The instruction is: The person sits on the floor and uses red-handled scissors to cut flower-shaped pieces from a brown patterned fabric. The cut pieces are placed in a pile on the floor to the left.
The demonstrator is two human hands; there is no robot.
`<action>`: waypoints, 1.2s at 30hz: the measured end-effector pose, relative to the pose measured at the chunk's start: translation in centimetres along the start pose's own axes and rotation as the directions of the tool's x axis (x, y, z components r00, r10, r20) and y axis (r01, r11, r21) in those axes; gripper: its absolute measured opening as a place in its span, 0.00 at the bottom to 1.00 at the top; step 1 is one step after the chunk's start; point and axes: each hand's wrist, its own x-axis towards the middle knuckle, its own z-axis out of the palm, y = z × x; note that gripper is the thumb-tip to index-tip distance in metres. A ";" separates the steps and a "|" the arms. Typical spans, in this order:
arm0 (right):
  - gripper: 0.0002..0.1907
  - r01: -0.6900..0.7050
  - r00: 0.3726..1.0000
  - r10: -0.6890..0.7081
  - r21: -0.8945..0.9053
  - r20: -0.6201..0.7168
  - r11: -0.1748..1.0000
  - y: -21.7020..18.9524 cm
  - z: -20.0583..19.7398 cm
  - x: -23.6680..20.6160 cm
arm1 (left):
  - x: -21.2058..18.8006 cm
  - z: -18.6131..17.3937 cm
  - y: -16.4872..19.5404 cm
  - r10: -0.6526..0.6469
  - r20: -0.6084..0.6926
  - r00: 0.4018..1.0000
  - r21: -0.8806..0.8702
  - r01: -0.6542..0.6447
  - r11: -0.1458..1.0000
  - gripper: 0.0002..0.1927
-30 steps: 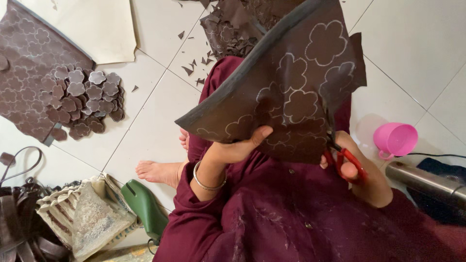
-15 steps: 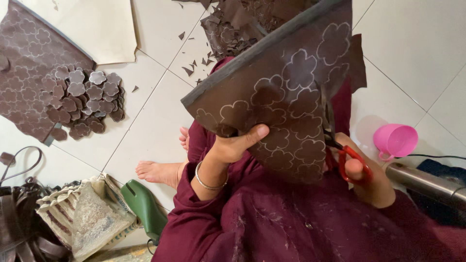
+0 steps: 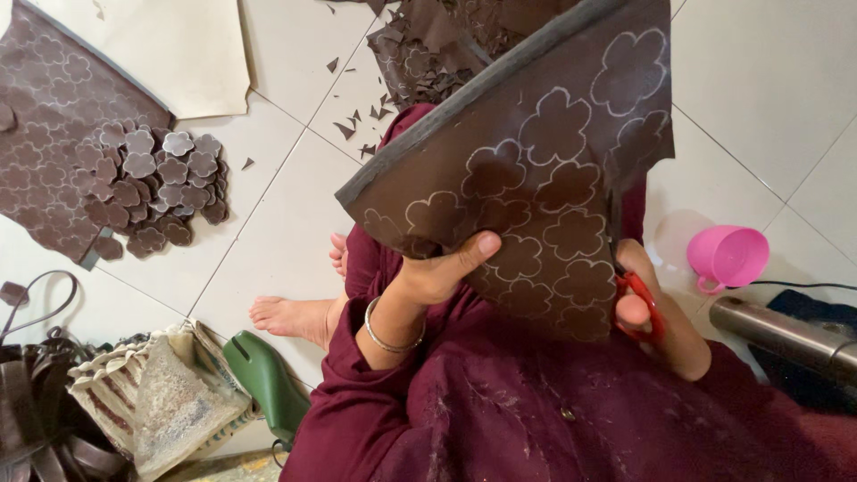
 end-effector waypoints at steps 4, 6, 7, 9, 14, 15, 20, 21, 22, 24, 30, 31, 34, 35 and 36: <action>0.30 0.144 0.979 -0.177 0.267 0.104 0.953 -0.5 1.7 1.5 | -0.2 0.0 -0.1 -0.030 -0.007 1.000 -0.006 0.030 1.000 0.20; 0.31 0.209 0.955 -0.261 0.305 0.138 0.929 -2.0 2.8 1.6 | -0.1 0.0 -0.2 -0.046 -0.010 0.999 0.018 0.046 0.999 0.20; 0.32 0.191 0.970 -0.217 0.203 0.114 0.960 -2.9 3.2 1.4 | -0.2 0.0 -0.3 -0.059 -0.019 0.998 0.045 0.060 0.997 0.19; 0.34 0.119 0.992 -0.118 -0.012 0.053 0.993 -4.8 3.6 0.3 | -0.2 -0.2 -0.3 -0.054 -0.024 0.998 0.066 0.056 0.996 0.19; 0.33 0.140 0.980 -0.151 0.087 0.128 0.986 -5.1 3.2 0.0 | -0.2 -0.4 -0.5 0.003 -0.017 1.000 0.100 -0.002 0.995 0.19; 0.32 0.103 0.979 -0.136 0.206 0.153 0.973 -4.6 3.0 0.2 | -0.2 -0.4 -0.5 0.004 -0.005 1.000 0.095 -0.004 0.995 0.19; 0.27 0.134 0.985 -0.151 0.186 0.080 0.973 -3.4 2.9 0.2 | 0.0 -0.2 -0.1 -0.009 0.009 1.000 0.059 0.009 0.998 0.20; 0.26 0.182 0.975 -0.196 0.128 0.101 0.975 -3.7 3.1 0.2 | 0.0 -0.1 0.0 -0.013 0.014 1.000 0.058 0.012 0.998 0.19; 0.26 0.192 0.978 -0.192 0.010 0.085 0.981 -4.2 3.4 0.3 | 0.1 -0.1 0.1 -0.016 0.021 1.000 0.057 0.015 0.998 0.19; 0.26 0.190 0.979 -0.187 -0.033 0.083 0.981 -5.4 4.3 0.5 | 0.1 -0.1 0.2 -0.014 0.028 1.000 0.074 0.011 0.997 0.18; 0.26 0.220 0.966 -0.222 0.024 0.134 0.975 -7.7 6.1 1.3 | 0.1 -0.3 0.5 -0.048 0.069 0.996 0.210 0.033 0.977 0.20; 0.26 0.220 0.966 -0.221 0.022 0.131 0.975 -7.8 6.1 1.2 | 0.1 -0.2 0.5 -0.043 0.077 0.996 0.214 0.026 0.976 0.20; 0.26 0.221 0.965 -0.223 0.030 0.135 0.975 -7.2 5.8 1.1 | 0.1 -0.2 0.4 -0.014 0.094 0.995 0.224 -0.007 0.975 0.19; 0.27 0.223 0.964 -0.226 0.041 0.140 0.974 -6.9 5.6 1.2 | 0.1 -0.2 0.3 -0.003 0.099 0.995 0.225 -0.019 0.974 0.19; 0.27 0.225 0.963 -0.231 0.056 0.142 0.973 -6.4 5.4 1.3 | 0.1 -0.1 0.2 -0.024 0.092 0.995 0.220 0.003 0.975 0.19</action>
